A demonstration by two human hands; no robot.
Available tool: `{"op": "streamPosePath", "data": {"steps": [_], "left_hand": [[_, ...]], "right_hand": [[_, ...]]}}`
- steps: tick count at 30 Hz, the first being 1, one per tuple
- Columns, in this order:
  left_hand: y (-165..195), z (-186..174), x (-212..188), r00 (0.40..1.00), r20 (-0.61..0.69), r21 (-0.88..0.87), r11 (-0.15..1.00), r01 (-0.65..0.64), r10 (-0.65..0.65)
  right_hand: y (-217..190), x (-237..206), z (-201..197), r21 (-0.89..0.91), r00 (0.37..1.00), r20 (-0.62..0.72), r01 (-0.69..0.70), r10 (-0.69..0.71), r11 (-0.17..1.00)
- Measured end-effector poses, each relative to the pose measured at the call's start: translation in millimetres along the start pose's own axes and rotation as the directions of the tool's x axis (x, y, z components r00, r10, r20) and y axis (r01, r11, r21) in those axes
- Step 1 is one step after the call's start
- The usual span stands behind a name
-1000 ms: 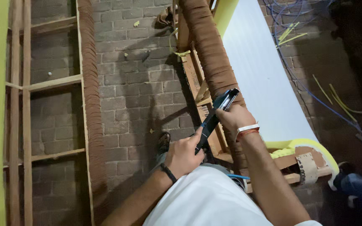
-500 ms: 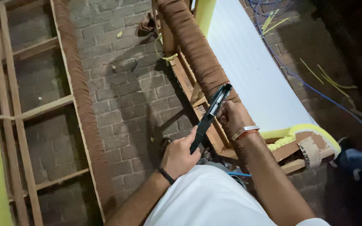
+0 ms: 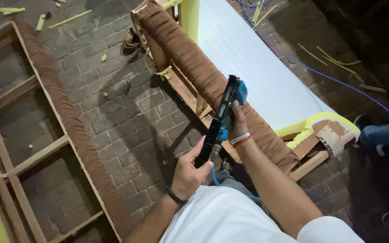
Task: The person staples brown fabric onto a wooden furniture frame using a pneumatic staple gun, then smooths and folds the fabric along the frame edges. The person also uses scissors to trim excess fabric and reloads the staple gun with a strip of staples.
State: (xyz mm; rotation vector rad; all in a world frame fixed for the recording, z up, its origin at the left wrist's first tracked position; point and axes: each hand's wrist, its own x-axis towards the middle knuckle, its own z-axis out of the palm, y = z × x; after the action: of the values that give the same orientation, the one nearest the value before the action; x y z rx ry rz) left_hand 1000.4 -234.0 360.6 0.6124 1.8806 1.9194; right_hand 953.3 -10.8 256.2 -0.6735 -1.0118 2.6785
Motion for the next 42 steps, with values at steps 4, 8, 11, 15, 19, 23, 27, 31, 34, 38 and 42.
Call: {"op": "streamPosePath", "data": {"steps": [4, 8, 11, 15, 19, 23, 27, 31, 34, 38, 42], "left_hand": [[-32, -2, 16, 0.934, -0.263, -0.338, 0.93, 0.147, -0.243], [-58, -20, 46, 0.855, -0.496, -0.198, 0.978, 0.059, -0.152], [-67, -30, 61, 0.873, -0.43, -0.249, 0.959, 0.133, -0.232], [-65, -29, 62, 0.881, -0.337, -0.316, 0.921, 0.227, -0.332], [-56, -22, 61, 0.89, -0.377, -0.292, 0.945, 0.149, -0.257], [-45, -14, 70, 0.907, -0.301, -0.393, 0.905, 0.165, -0.296], [-33, 0, 77, 0.92, -0.044, -0.381, 0.858, 0.344, -0.389], [-28, 17, 76, 0.897, 0.103, -0.37, 0.82, 0.437, -0.431], [-32, 30, 74, 0.901, 0.08, -0.406, 0.811, 0.421, -0.427], [-41, 50, 74, 0.874, 0.054, -0.441, 0.773, 0.455, -0.483], [-42, 69, 81, 0.869, 0.07, -0.404, 0.783, 0.474, -0.49]], "right_hand": [[20, -6, 16, -0.117, 0.994, -0.106, 0.022, -0.034, 0.993], [40, -16, 28, -0.338, 0.983, -0.097, 0.116, -0.157, 0.934], [38, -17, 34, -0.376, 0.982, -0.126, 0.085, -0.142, 0.923], [22, -22, 40, -0.43, 0.985, -0.11, 0.07, -0.129, 0.9], [12, -34, 42, -0.545, 0.98, -0.114, 0.075, -0.163, 0.835], [4, -43, 36, -0.502, 0.967, -0.036, 0.2, -0.251, 0.841], [-4, -47, 26, -0.398, 0.98, -0.133, 0.085, -0.149, 0.913], [-9, -51, 13, -0.329, 0.983, -0.159, 0.039, -0.096, 0.944], [-14, -54, -1, -0.45, 0.975, -0.137, 0.098, -0.177, 0.888], [-28, -56, -19, -0.499, 0.971, -0.134, 0.106, -0.198, 0.86], [-46, -57, -27, -0.497, 0.973, -0.121, 0.112, -0.197, 0.861]]}}
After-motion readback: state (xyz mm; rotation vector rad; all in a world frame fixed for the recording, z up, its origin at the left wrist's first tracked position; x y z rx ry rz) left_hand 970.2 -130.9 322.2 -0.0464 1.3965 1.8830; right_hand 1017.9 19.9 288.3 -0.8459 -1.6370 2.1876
